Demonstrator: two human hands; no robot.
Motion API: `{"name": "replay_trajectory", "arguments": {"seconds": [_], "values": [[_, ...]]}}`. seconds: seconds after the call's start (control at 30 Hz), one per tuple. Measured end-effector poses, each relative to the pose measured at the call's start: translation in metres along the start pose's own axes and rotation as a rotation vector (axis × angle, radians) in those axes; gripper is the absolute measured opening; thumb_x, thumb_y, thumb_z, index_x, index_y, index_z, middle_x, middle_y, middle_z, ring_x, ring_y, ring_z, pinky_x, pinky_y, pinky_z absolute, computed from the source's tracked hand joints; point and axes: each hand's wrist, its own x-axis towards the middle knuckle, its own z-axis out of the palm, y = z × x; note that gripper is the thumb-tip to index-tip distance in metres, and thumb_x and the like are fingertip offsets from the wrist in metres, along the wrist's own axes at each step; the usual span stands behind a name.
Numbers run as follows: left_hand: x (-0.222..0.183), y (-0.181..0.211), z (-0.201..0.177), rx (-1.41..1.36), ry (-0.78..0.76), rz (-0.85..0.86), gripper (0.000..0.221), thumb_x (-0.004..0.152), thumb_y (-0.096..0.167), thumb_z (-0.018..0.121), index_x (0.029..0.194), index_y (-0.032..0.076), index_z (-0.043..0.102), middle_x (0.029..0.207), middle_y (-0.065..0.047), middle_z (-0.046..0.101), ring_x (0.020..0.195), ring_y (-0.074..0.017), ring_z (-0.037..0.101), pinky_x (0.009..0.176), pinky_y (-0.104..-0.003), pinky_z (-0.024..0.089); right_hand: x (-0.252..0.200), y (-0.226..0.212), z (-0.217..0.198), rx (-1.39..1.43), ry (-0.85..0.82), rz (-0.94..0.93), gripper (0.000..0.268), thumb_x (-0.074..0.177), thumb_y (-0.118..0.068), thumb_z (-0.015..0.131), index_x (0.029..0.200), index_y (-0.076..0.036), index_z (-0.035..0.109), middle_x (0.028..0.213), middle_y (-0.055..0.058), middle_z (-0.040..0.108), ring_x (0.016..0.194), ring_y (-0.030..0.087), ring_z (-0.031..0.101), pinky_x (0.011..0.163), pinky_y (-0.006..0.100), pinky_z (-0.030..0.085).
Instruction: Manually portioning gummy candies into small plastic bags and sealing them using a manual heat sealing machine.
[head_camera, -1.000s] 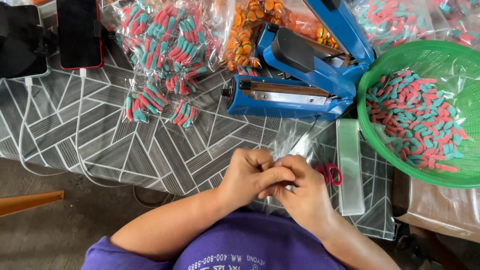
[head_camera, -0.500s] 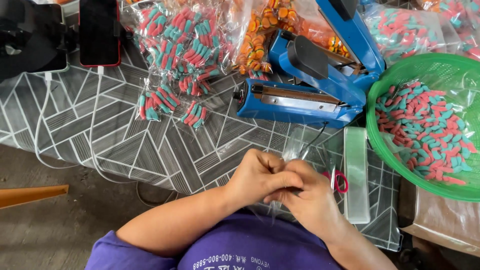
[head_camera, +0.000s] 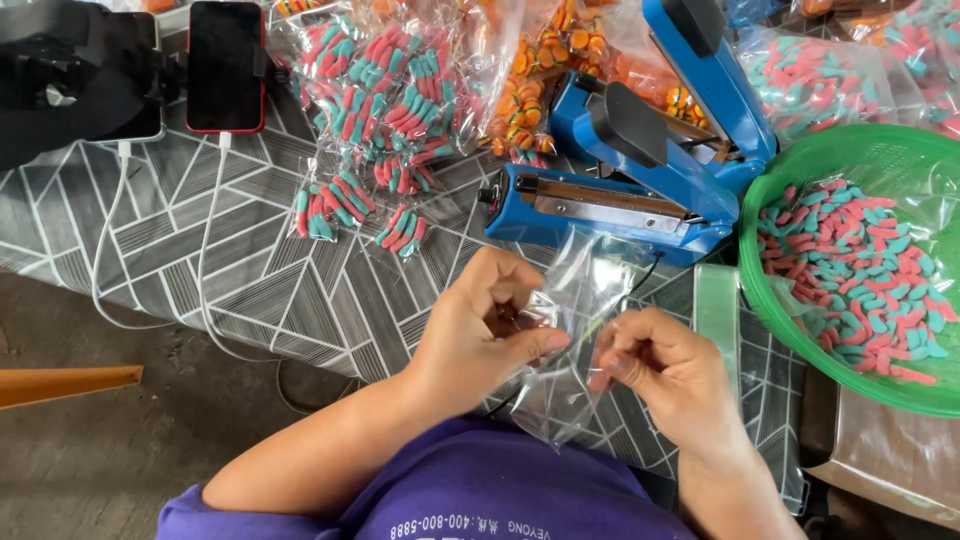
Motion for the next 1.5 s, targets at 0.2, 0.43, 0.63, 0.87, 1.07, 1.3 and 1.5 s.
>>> {"name": "replay_trajectory", "arguments": {"seconds": [0.2,0.43,0.63,0.87,1.07,1.3,1.5], "values": [[0.002,-0.055,0.006,0.059,0.022,-0.346,0.038,0.098,0.010,0.064,0.090,0.013,0.027,0.081,-0.014,0.073,0.055,-0.0176,0.066,0.050,-0.034,0.053,0.031,-0.063,0.041,-0.832,0.401,-0.586,0.025,0.093,0.001,0.083,0.103,0.006,0.060,0.102,0.022,0.068,0.092,0.030,0.070,0.082,0.034,0.058],[-0.008,-0.165,0.006,0.038,0.163,-0.160,0.019,0.095,-0.003,0.058,0.111,0.006,0.053,0.068,-0.008,0.068,0.061,-0.0230,0.069,0.057,-0.036,0.057,0.168,0.001,0.134,-1.082,-0.224,-0.752,0.009,0.101,-0.011,0.062,0.103,-0.004,0.065,0.102,0.008,0.067,0.099,0.027,0.066,0.078,0.033,0.058],[-0.005,-0.135,-0.002,0.104,0.166,-0.103,0.008,0.092,-0.004,0.059,0.100,-0.002,0.059,0.073,-0.021,0.064,0.069,-0.0372,0.069,0.068,-0.032,0.054,0.222,0.057,0.161,-1.309,-0.586,-0.475,0.045,0.071,-0.015,0.089,0.109,-0.007,0.065,0.112,0.008,0.061,0.108,0.031,0.060,0.082,0.044,0.064],[0.000,-0.119,-0.004,0.215,0.053,-0.149,0.018,0.084,-0.003,0.054,0.079,0.005,0.039,0.056,-0.008,0.044,0.053,-0.0273,0.041,0.051,-0.040,0.034,0.255,0.075,0.181,-1.186,-0.314,-0.782,0.008,0.086,-0.012,0.060,0.093,-0.013,0.059,0.085,0.003,0.056,0.086,0.025,0.061,0.074,0.033,0.054],[0.001,-0.136,0.004,0.237,0.109,-0.124,0.026,0.077,-0.008,0.052,0.060,0.008,0.039,0.046,0.000,0.031,0.045,-0.0167,0.025,0.045,-0.033,0.024,0.235,0.047,0.245,-1.500,-0.429,-0.521,0.078,0.073,-0.002,0.078,0.144,-0.018,0.049,0.141,0.026,0.049,0.114,0.054,0.057,0.060,0.052,0.064],[0.002,-0.137,0.006,0.275,0.291,-0.048,0.019,0.077,-0.004,0.061,0.065,0.009,0.053,0.050,-0.004,0.046,0.051,-0.0228,0.044,0.053,-0.034,0.038,0.207,0.095,0.248,-1.448,0.002,-0.784,0.018,0.080,-0.005,0.068,0.088,-0.013,0.055,0.086,0.022,0.056,0.066,0.042,0.062,0.033,0.041,0.054],[-0.002,-0.139,0.008,0.264,0.390,0.023,0.013,0.077,-0.001,0.068,0.069,0.009,0.065,0.053,-0.008,0.059,0.056,-0.0277,0.058,0.059,-0.034,0.048,0.194,0.080,0.186,-1.098,-0.288,-0.350,0.016,0.084,-0.004,0.060,0.091,-0.019,0.057,0.093,0.010,0.058,0.069,0.040,0.070,0.062,0.048,0.062]]}}
